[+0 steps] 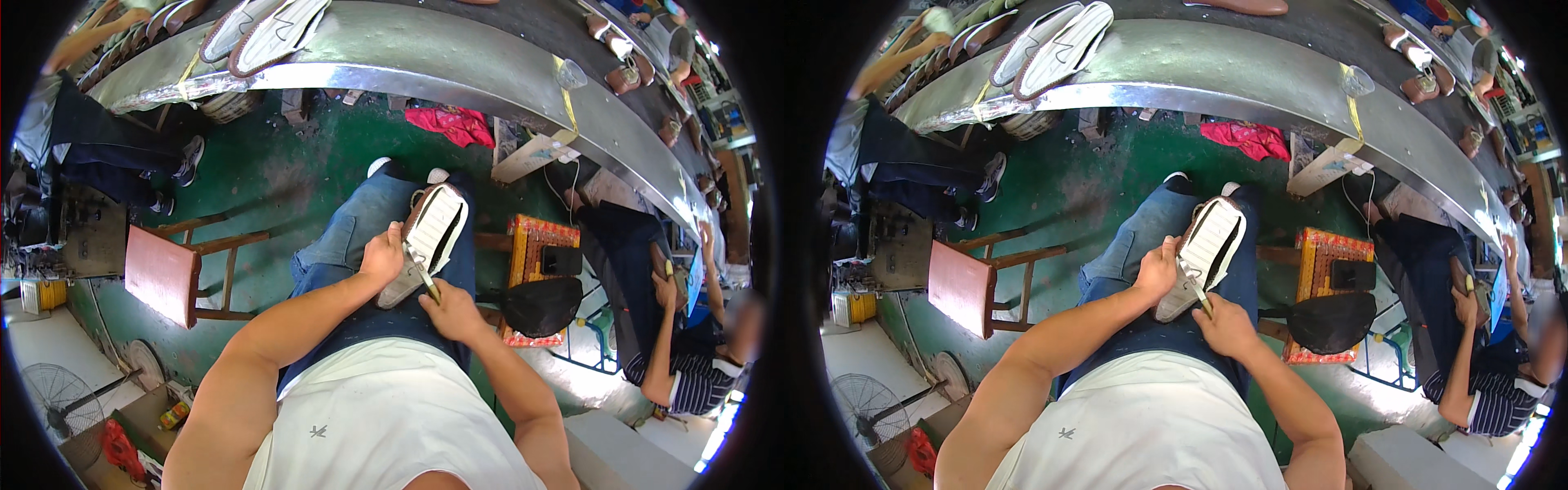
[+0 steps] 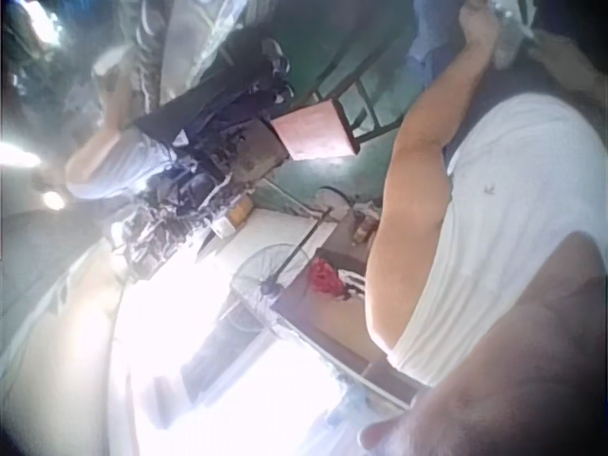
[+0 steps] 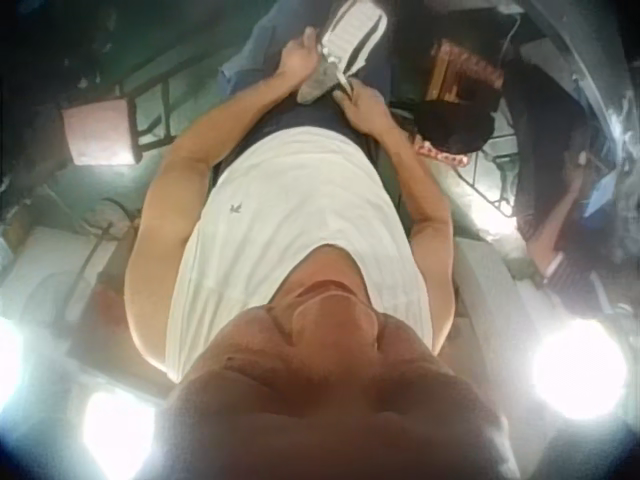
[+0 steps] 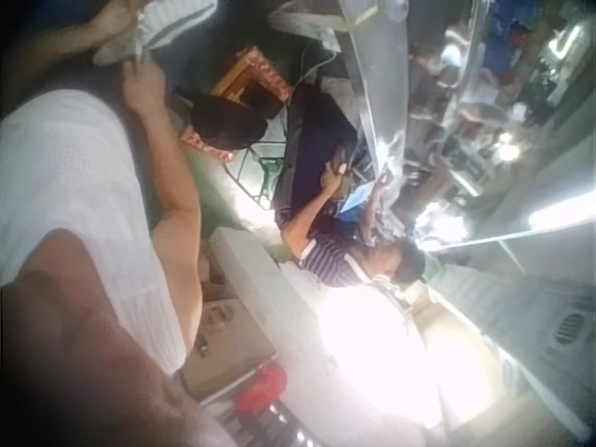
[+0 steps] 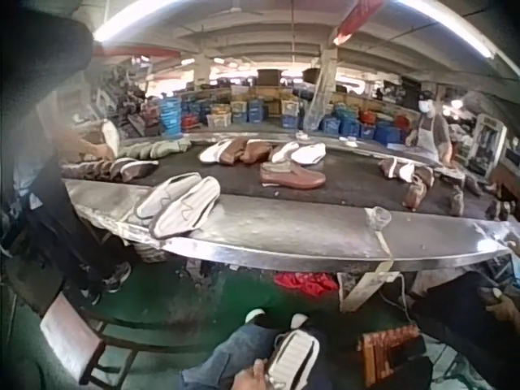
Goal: Using pincers to trim excess material from shoe soles at a manufacturing assembly line.
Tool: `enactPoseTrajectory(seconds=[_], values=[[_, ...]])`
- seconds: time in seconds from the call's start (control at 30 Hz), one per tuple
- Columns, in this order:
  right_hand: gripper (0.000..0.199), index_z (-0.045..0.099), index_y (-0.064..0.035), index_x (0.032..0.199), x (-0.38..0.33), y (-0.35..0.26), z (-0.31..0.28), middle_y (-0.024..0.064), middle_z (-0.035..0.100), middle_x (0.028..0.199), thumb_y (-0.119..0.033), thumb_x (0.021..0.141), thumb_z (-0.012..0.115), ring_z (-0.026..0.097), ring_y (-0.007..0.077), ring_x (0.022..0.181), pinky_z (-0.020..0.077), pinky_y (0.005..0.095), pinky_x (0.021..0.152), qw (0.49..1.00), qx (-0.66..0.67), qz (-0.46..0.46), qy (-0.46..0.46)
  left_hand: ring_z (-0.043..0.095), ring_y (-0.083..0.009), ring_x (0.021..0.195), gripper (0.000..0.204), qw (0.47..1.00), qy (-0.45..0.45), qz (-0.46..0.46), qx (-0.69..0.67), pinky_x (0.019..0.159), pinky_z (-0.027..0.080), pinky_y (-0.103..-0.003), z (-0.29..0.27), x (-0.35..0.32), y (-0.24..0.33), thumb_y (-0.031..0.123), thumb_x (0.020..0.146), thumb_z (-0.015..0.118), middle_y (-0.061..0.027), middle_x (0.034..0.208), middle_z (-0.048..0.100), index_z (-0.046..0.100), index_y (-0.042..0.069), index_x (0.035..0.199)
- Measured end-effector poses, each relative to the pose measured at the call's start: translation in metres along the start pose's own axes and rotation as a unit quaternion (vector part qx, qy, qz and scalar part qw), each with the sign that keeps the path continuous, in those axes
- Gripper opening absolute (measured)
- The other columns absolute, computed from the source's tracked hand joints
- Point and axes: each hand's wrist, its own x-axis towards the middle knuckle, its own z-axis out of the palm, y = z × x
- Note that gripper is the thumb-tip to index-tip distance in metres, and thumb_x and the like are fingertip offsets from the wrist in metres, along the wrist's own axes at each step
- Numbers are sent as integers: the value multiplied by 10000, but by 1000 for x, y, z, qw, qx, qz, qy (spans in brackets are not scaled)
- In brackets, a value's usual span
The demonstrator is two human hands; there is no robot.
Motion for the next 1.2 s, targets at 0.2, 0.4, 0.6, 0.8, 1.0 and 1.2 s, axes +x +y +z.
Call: enactPoseTrajectory(seconds=[0.2,0.4,0.6,0.8,1.0,1.2], values=[[312,572,35,1110,18,19,-39,256,664,954,-220,942,637,661,450,948,521,517,867,969,-170,-157,89,591,-486,1181,528,998,3,65,26,1012,475,-506,-4,-9,3,389,1095,341,-302,1221,654,603,6,1347],[281,573,13,1101,35,41,-21,213,692,962,-219,955,633,682,432,891,540,506,818,989,-133,-28,59,580,-496,1210,495,975,-40,201,84,1043,479,-470,-5,-11,4,314,1091,390,-320,1414,517,424,68,1519],[272,617,3,988,45,35,-79,274,676,912,-269,977,623,648,496,826,530,508,761,962,149,151,-171,592,-539,1153,560,939,-173,185,234,1012,512,-501,-25,-9,28,285,1079,397,-337,1568,306,244,224,1614],[339,600,16,1043,69,55,-50,294,669,906,-312,1046,515,649,492,819,526,517,756,991,48,-75,103,615,-535,1119,578,921,-211,157,286,990,525,-514,-21,-9,51,324,1073,412,-331,1578,295,232,252,1618],[422,577,45,1027,74,57,-46,308,666,892,-364,1061,480,648,492,882,501,559,790,995,-74,-58,32,592,-523,1183,608,922,-198,163,288,1033,497,-467,-28,-22,34,356,1054,463,-324,1576,308,263,206,1608],[424,589,32,1023,33,41,-32,293,674,918,-376,1057,477,649,487,894,500,551,795,993,68,-83,39,590,-450,1237,648,992,-86,52,77,1055,466,-442,-20,-27,4,332,978,598,-320,1289,625,415,-9,1498]])
